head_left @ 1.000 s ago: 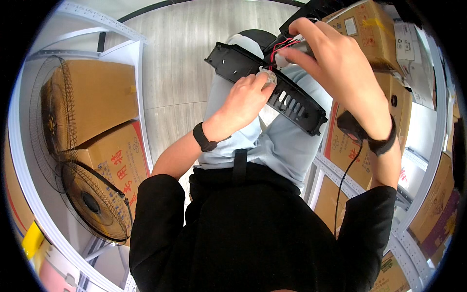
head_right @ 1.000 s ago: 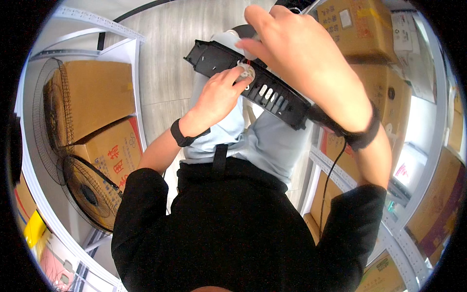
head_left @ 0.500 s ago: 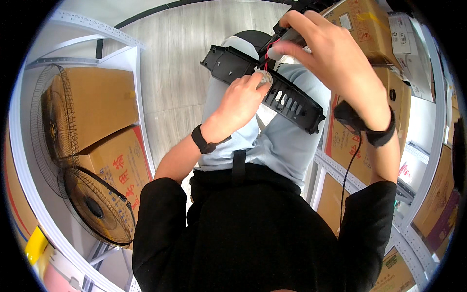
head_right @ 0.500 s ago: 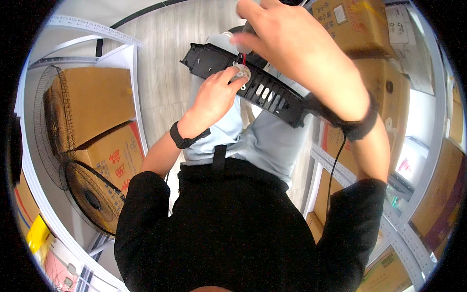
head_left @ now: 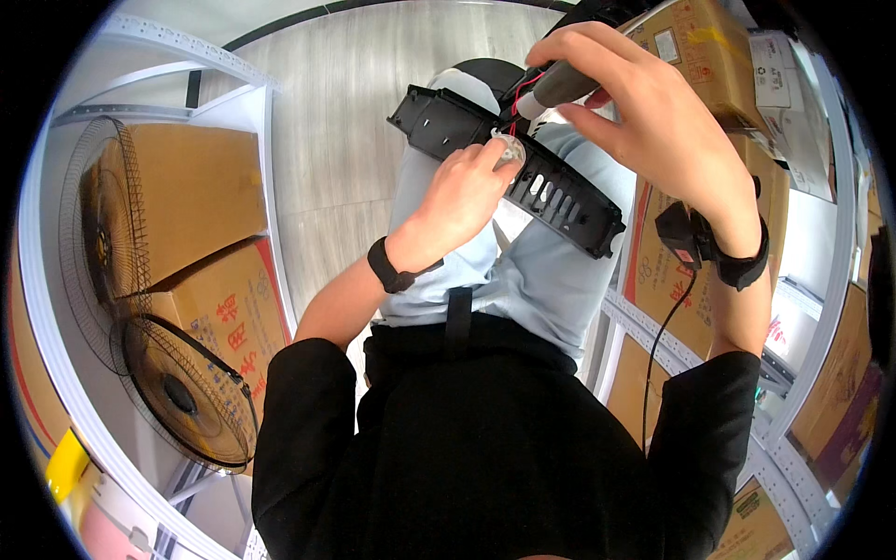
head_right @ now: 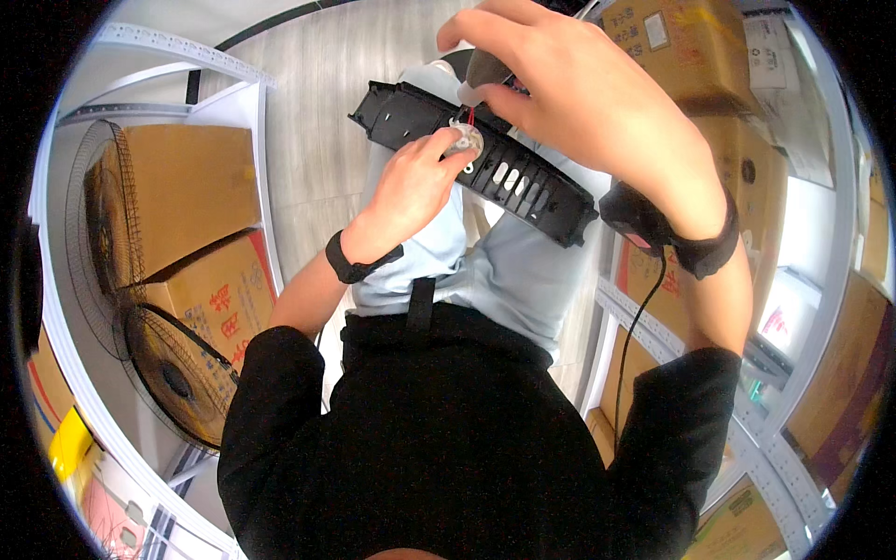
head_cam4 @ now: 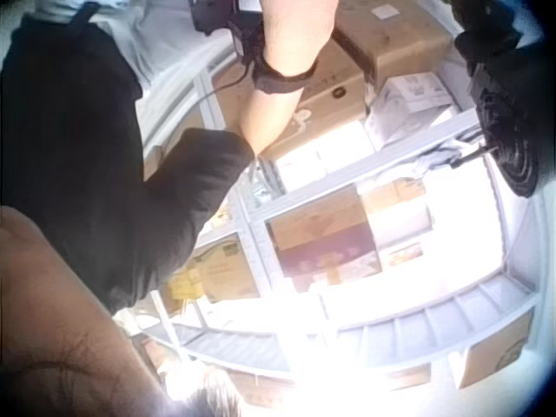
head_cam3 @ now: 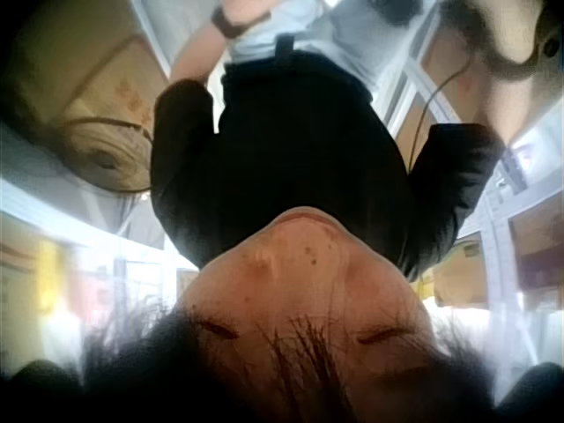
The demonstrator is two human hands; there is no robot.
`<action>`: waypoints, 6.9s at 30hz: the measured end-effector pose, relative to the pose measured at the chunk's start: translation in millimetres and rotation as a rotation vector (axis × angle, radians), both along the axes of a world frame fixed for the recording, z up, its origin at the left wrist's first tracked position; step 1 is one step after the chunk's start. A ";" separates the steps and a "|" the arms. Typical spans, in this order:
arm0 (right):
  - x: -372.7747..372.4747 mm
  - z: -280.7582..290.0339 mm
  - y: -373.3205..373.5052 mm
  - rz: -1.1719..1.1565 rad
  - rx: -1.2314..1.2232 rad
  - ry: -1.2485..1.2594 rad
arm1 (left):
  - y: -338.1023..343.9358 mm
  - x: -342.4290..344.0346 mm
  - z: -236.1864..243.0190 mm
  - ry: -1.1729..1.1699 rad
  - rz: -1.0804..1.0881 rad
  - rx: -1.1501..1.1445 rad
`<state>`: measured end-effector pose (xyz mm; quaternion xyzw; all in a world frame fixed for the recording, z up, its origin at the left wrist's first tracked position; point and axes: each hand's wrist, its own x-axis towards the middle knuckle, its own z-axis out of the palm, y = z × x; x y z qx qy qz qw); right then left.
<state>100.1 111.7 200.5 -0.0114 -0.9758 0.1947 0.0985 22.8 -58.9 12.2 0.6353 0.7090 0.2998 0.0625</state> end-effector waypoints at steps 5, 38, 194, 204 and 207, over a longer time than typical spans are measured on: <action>1.6 -1.6 4.3 -0.076 0.202 -0.177 | 3.7 -0.4 -1.9 0.044 0.009 0.078; -0.2 9.5 -4.4 0.067 0.051 -0.077 | -1.2 2.5 -2.7 0.031 0.016 -0.005; 104.0 1.4 -28.5 -0.255 -0.205 0.037 | 27.1 -28.2 4.4 -0.434 -0.026 -0.089; 92.8 -3.6 -30.3 -0.217 -0.185 -0.018 | 27.9 -33.7 7.0 -0.447 -0.075 -0.132; 90.1 -1.8 -31.3 -0.179 -0.171 -0.031 | 27.7 -34.1 6.5 -0.455 -0.073 -0.133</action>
